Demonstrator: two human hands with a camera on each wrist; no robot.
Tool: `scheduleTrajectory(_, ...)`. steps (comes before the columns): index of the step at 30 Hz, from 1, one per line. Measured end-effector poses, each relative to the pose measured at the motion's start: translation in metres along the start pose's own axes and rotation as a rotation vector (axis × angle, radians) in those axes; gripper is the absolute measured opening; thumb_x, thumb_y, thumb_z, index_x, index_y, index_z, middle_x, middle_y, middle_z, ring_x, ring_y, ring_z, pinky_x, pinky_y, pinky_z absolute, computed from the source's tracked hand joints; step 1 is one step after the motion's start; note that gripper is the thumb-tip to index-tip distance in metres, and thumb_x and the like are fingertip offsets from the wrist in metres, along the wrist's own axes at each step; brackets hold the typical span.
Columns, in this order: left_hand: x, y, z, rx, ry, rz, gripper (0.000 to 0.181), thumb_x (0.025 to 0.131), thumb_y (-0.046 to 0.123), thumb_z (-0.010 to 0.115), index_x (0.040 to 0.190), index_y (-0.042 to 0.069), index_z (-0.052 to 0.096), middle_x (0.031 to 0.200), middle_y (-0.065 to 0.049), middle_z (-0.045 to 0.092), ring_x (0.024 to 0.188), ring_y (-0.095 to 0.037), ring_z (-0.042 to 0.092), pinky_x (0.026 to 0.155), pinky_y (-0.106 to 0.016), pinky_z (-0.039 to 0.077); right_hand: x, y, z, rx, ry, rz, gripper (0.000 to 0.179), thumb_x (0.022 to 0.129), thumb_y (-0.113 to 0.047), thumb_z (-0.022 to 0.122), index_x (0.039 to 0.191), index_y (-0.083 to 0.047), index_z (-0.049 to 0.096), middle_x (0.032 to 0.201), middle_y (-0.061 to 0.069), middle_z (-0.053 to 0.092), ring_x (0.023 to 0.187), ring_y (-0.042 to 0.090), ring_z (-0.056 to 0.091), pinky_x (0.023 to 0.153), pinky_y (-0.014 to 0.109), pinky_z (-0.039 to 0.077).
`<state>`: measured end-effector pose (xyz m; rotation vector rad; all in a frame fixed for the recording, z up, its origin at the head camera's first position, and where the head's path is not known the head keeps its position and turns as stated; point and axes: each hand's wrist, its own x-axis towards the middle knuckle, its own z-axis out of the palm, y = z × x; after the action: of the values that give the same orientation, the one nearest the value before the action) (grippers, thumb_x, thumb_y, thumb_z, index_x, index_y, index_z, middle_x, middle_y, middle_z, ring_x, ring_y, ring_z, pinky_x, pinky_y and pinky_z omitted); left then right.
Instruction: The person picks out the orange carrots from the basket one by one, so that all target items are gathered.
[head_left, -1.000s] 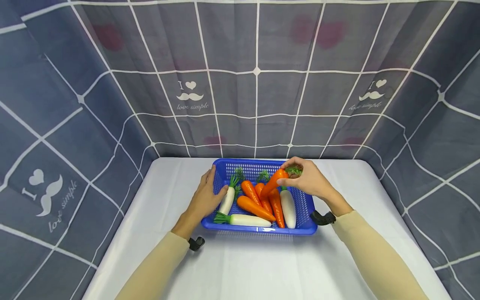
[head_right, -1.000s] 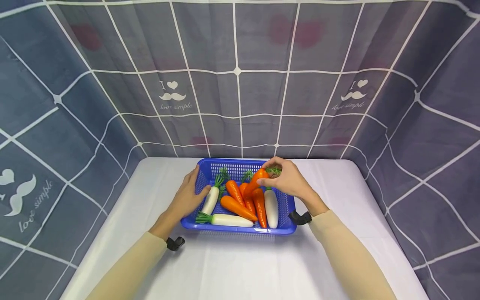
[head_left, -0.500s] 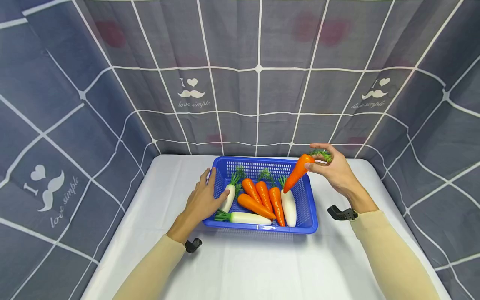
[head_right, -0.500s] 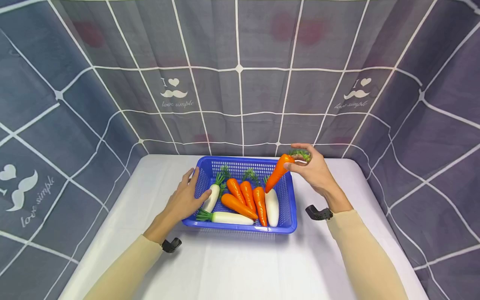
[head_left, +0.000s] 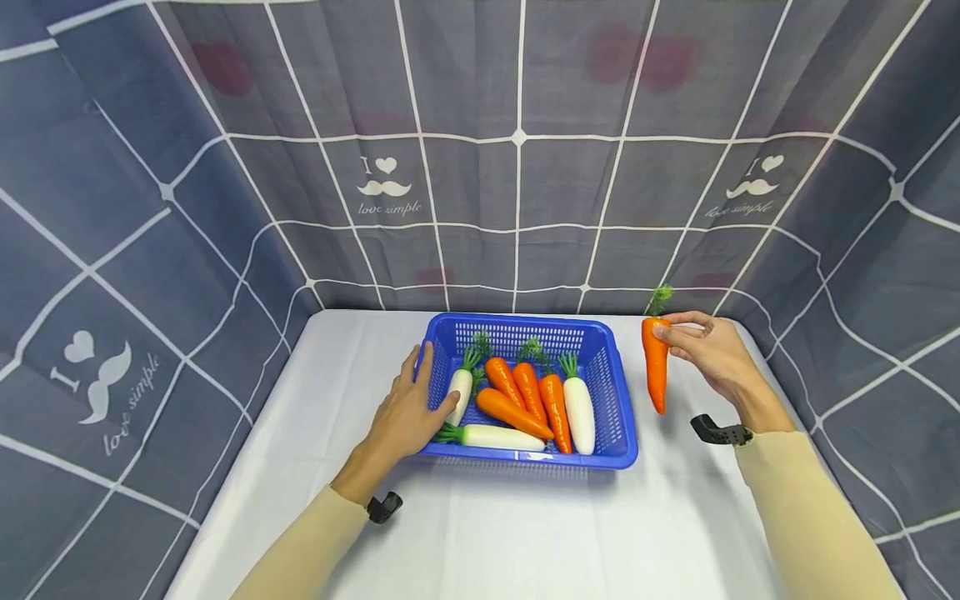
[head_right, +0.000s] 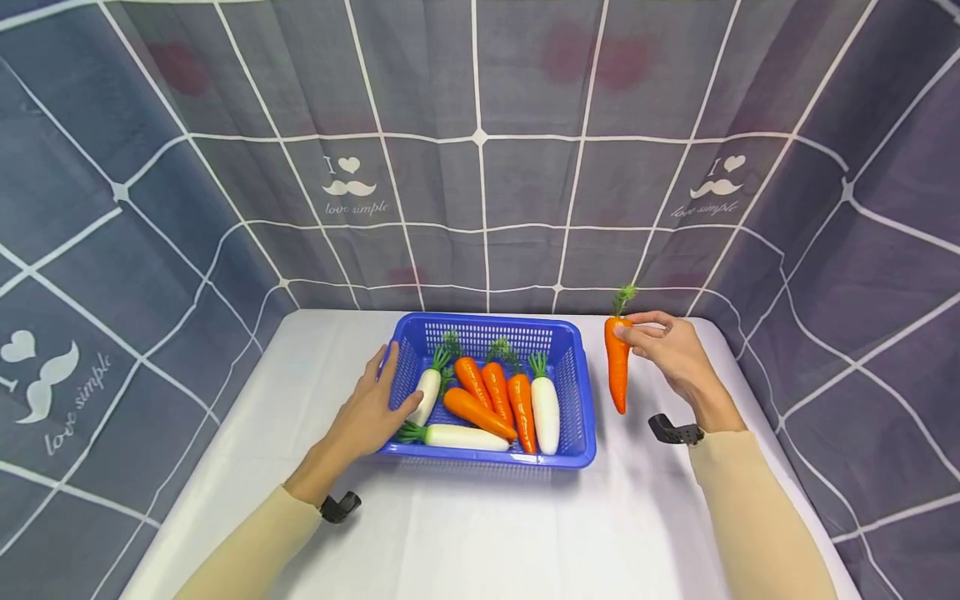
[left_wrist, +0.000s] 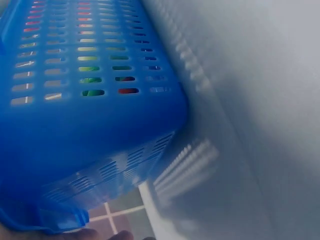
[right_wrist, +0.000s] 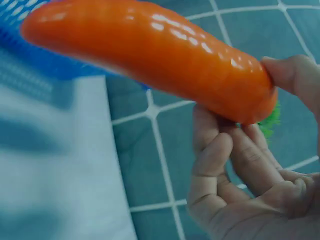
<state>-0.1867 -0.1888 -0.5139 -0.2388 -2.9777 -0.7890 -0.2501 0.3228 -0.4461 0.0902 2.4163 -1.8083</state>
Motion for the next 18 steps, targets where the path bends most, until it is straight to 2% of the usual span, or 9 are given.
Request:
scheduleTrajectory(3,0.001,0.0,0.002,0.003,-0.001,-0.005,0.103,0.113,0.069,0.059,0.19,0.022,0.008,0.194,-0.025,0.019,0.158,-0.061,0.054,0.11,-0.082,0.059,0.001,0.017,-0.003,-0.087,-0.004,0.033,0.06,0.11,-0.037,0.084,0.149,0.004,0.064,0.103,-0.024,0.082,0.1,-0.005,0.079,0.094,0.014,0.065)
scheduleTrajectory(4,-0.002,0.007,-0.004,-0.007,-0.02,-0.022,0.102,0.114,0.064,0.061,0.19,0.021,0.009,0.194,-0.026,0.02,0.159,-0.062,0.054,0.112,-0.082,0.059,0.002,0.023,-0.003,-0.117,-0.01,0.034,0.062,0.11,-0.038,0.084,0.15,0.005,0.064,0.105,-0.021,0.082,0.1,-0.005,0.078,0.094,0.015,0.066)
scheduleTrajectory(7,-0.001,0.01,-0.005,0.017,-0.032,-0.038,0.101,0.115,0.06,0.062,0.19,0.018,0.008,0.195,-0.025,0.017,0.161,-0.059,0.054,0.114,-0.079,0.06,0.001,0.041,0.001,-0.206,-0.027,0.041,0.065,0.11,-0.038,0.083,0.151,0.009,0.065,0.117,-0.002,0.084,0.097,-0.001,0.078,0.09,0.02,0.069)
scheduleTrajectory(10,-0.002,0.012,-0.006,0.035,-0.041,-0.054,0.102,0.115,0.061,0.062,0.19,0.018,0.006,0.196,-0.024,0.016,0.162,-0.057,0.054,0.114,-0.077,0.06,0.0,0.056,0.007,-0.299,-0.028,0.053,0.067,0.109,-0.041,0.085,0.147,0.01,0.066,0.127,0.02,0.08,0.092,0.008,0.077,0.086,0.029,0.072)
scheduleTrajectory(12,-0.002,0.013,-0.006,0.038,-0.044,-0.06,0.103,0.115,0.061,0.062,0.19,0.019,0.006,0.195,-0.024,0.017,0.162,-0.056,0.054,0.114,-0.076,0.061,0.0,0.063,0.011,-0.359,-0.012,0.071,0.066,0.107,-0.042,0.087,0.143,0.01,0.068,0.129,0.029,0.078,0.089,0.014,0.077,0.082,0.034,0.073)
scheduleTrajectory(15,-0.003,0.013,-0.006,0.037,-0.047,-0.064,0.104,0.114,0.062,0.062,0.19,0.018,0.006,0.195,-0.025,0.018,0.161,-0.057,0.055,0.113,-0.076,0.062,-0.001,0.072,0.014,-0.458,0.03,0.092,0.064,0.103,-0.044,0.091,0.136,0.007,0.07,0.125,0.031,0.079,0.087,0.021,0.077,0.077,0.034,0.069)
scheduleTrajectory(18,-0.003,0.013,-0.006,0.03,-0.049,-0.068,0.104,0.114,0.062,0.062,0.19,0.018,0.006,0.195,-0.024,0.017,0.162,-0.057,0.054,0.114,-0.075,0.061,-0.001,0.077,0.015,-0.556,0.07,0.098,0.062,0.101,-0.044,0.091,0.132,0.005,0.072,0.123,0.032,0.08,0.092,0.029,0.077,0.072,0.032,0.059)
